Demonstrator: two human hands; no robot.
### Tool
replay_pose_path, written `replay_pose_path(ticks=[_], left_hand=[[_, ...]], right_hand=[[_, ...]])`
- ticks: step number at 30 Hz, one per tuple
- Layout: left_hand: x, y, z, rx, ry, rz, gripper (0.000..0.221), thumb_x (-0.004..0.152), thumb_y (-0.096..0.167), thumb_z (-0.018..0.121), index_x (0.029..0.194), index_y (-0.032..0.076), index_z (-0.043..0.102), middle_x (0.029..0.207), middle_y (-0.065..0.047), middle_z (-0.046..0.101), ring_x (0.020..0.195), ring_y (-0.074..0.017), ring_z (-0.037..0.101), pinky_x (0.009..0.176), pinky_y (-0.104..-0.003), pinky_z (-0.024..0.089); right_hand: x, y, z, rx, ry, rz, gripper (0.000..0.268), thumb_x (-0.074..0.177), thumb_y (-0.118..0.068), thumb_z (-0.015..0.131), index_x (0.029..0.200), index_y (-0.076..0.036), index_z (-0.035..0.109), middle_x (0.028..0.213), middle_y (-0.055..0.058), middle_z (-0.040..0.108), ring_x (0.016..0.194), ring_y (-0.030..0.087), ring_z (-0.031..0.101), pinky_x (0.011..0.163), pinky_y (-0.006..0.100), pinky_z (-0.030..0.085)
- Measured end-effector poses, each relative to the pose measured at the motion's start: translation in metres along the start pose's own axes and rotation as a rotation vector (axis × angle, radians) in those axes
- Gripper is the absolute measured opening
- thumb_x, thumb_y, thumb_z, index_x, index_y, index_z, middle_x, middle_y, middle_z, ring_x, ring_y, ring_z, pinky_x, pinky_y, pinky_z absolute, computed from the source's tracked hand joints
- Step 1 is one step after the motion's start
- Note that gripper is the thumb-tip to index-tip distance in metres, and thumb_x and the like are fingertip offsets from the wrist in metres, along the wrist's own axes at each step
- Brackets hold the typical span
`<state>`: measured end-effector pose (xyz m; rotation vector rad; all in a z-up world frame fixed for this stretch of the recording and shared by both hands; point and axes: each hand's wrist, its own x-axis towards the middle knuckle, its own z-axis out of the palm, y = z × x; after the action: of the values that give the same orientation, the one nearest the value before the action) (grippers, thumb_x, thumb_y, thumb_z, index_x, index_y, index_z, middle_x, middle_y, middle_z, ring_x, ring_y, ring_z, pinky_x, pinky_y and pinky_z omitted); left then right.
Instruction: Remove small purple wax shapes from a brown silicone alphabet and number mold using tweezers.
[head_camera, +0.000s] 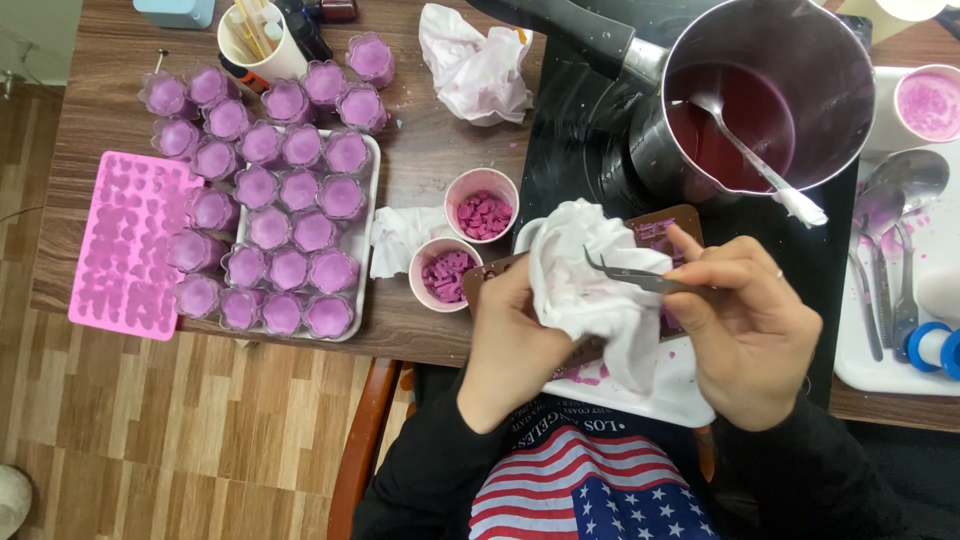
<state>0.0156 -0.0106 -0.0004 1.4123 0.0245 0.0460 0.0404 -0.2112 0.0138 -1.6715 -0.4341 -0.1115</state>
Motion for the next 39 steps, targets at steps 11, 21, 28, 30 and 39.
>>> replay_pose_path(ticks=[11, 21, 28, 30, 39], left_hand=[[-0.004, 0.002, 0.0, -0.045, -0.051, 0.022, 0.036, 0.085, 0.0, 0.082, 0.12, -0.003, 0.073, 0.11, -0.006, 0.077, 0.099, -0.0085, 0.071, 0.088, -0.026, 0.059], [-0.014, -0.003, 0.001, 0.017, 0.043, 0.136, 0.028, 0.085, -0.001, 0.08, 0.112, -0.004, 0.074, 0.103, -0.007, 0.08, 0.093, -0.0099, 0.074, 0.084, -0.026, 0.061], [-0.014, -0.001, -0.003, 0.047, 0.038, 0.213, 0.029, 0.084, 0.0, 0.079, 0.113, -0.004, 0.073, 0.103, -0.007, 0.079, 0.093, -0.0122, 0.076, 0.084, -0.026, 0.06], [-0.014, -0.004, -0.006, -0.026, 0.105, 0.151, 0.026, 0.089, 0.003, 0.073, 0.114, -0.003, 0.075, 0.104, -0.007, 0.08, 0.093, -0.0111, 0.075, 0.085, -0.027, 0.061], [-0.01, -0.026, -0.035, 0.117, 0.342, 0.252, 0.024, 0.086, 0.005, 0.079, 0.11, 0.001, 0.077, 0.103, -0.005, 0.078, 0.095, -0.0115, 0.074, 0.086, -0.028, 0.059]], right_hand=[[0.002, 0.0, 0.017, -0.203, -0.014, -0.15, 0.019, 0.09, 0.002, 0.076, 0.107, 0.002, 0.068, 0.098, 0.008, 0.066, 0.092, 0.014, 0.064, 0.129, 0.054, 0.041], [0.002, -0.003, 0.014, -0.179, -0.063, -0.244, 0.026, 0.081, 0.016, 0.071, 0.101, 0.0, 0.07, 0.09, 0.005, 0.065, 0.081, 0.011, 0.063, 0.126, 0.058, 0.042], [0.0, -0.005, 0.013, -0.2, -0.023, -0.228, 0.022, 0.083, 0.011, 0.076, 0.099, -0.001, 0.07, 0.086, 0.004, 0.066, 0.075, 0.008, 0.061, 0.125, 0.056, 0.044], [0.001, -0.008, 0.013, -0.219, -0.029, -0.199, 0.021, 0.082, 0.007, 0.08, 0.098, -0.002, 0.07, 0.085, 0.004, 0.067, 0.076, 0.008, 0.062, 0.126, 0.055, 0.043], [0.01, -0.018, -0.002, -0.385, 0.09, -0.273, 0.018, 0.079, 0.008, 0.083, 0.092, 0.001, 0.072, 0.07, 0.001, 0.063, 0.062, 0.007, 0.058, 0.128, 0.058, 0.043]])
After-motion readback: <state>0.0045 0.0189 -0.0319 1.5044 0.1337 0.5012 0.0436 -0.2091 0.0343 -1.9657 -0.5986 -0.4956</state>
